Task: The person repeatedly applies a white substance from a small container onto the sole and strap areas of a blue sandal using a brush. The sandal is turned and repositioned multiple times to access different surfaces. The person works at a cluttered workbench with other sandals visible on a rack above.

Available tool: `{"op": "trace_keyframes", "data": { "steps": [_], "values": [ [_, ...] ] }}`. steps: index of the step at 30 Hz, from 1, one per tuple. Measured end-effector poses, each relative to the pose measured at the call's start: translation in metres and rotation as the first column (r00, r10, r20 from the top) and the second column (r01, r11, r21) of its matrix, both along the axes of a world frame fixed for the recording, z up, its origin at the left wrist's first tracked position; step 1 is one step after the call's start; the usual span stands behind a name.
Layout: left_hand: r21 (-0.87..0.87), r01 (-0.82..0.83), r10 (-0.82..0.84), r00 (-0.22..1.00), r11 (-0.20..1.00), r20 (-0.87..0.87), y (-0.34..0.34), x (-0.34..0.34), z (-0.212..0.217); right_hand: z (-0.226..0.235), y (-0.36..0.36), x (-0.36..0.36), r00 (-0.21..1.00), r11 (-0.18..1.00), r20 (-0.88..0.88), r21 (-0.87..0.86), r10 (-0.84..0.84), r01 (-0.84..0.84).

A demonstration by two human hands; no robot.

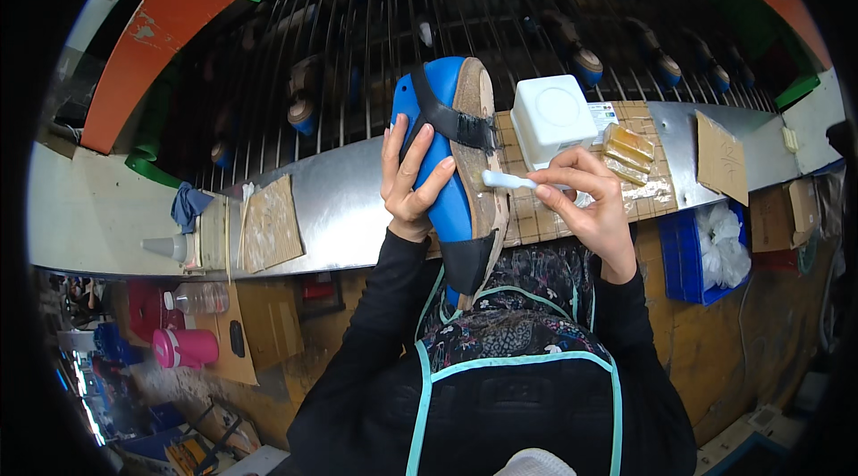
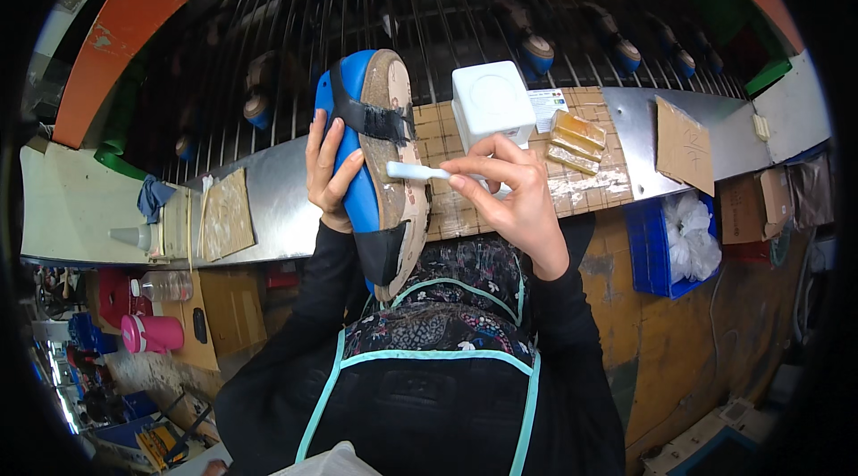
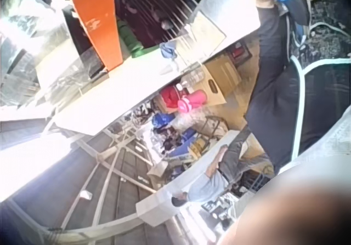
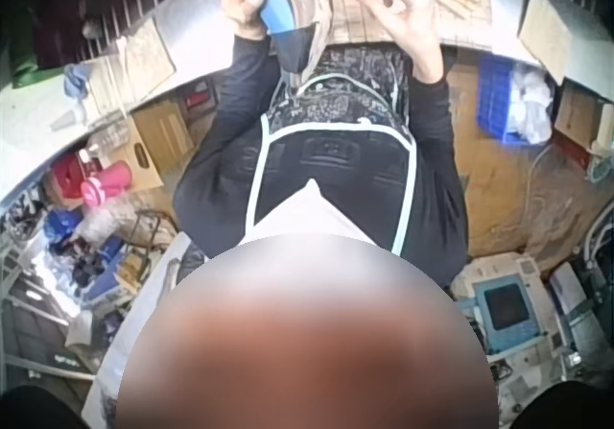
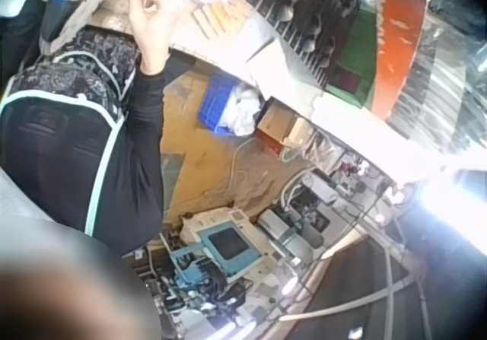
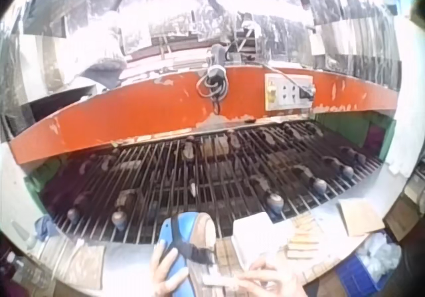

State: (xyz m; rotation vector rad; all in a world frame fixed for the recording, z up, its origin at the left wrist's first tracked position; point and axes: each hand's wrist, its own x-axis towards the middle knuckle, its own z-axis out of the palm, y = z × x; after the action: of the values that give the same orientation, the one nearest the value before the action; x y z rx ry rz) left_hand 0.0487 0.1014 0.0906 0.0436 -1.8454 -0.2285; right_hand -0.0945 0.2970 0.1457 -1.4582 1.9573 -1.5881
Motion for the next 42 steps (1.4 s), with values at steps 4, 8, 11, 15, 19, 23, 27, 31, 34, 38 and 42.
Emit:
{"op": "trace_keyframes", "data": {
  "steps": [4,8,11,15,19,23,27,31,34,38,42],
  "values": [
    [-0.005,-0.023,0.023,1.0,1.0,-0.008,-0.002,-0.003,0.001,-0.008,0.008,0.002,0.996,1.0,0.087,0.01,0.029,-0.03],
    [0.014,-0.044,0.044,0.999,0.999,-0.02,-0.003,-0.006,-0.001,-0.019,0.01,0.013,0.985,0.998,0.173,-0.062,0.022,-0.011],
    [0.038,-0.057,0.058,0.998,0.998,-0.024,-0.005,-0.008,-0.003,-0.024,0.012,0.022,0.975,0.996,0.224,-0.084,0.0,0.019],
    [0.038,-0.089,0.09,0.995,0.995,-0.032,-0.007,-0.011,-0.006,-0.026,0.015,0.028,0.984,0.997,0.174,-0.063,-0.034,0.046],
    [0.051,-0.091,0.093,0.995,0.995,-0.039,-0.007,-0.014,-0.007,-0.031,0.014,0.024,0.976,0.987,0.217,-0.161,0.03,0.005],
    [0.065,-0.144,0.148,0.987,0.987,-0.058,-0.004,-0.019,-0.009,-0.042,0.005,0.026,0.925,0.953,0.301,-0.122,-0.231,0.278],
    [0.083,-0.209,0.216,0.972,0.974,-0.091,-0.002,-0.022,-0.014,-0.045,0.01,0.036,0.896,0.98,0.414,-0.035,-0.164,0.196],
    [0.066,-0.245,0.251,0.961,0.967,-0.119,-0.004,-0.02,-0.02,-0.04,0.024,0.046,0.842,0.994,0.539,-0.068,-0.039,0.089],
    [0.037,-0.248,0.251,0.958,0.968,-0.139,-0.007,-0.017,-0.022,-0.038,0.024,0.052,0.895,0.995,0.439,-0.016,-0.081,0.098],
    [0.019,-0.22,0.22,0.966,0.975,-0.134,-0.006,-0.011,-0.022,-0.035,0.015,0.053,0.935,0.985,0.324,-0.044,-0.141,0.164],
    [0.021,-0.203,0.204,0.97,0.979,-0.13,-0.004,-0.009,-0.019,-0.028,0.01,0.05,0.958,0.975,0.188,-0.012,-0.216,0.222]
  ]
}}
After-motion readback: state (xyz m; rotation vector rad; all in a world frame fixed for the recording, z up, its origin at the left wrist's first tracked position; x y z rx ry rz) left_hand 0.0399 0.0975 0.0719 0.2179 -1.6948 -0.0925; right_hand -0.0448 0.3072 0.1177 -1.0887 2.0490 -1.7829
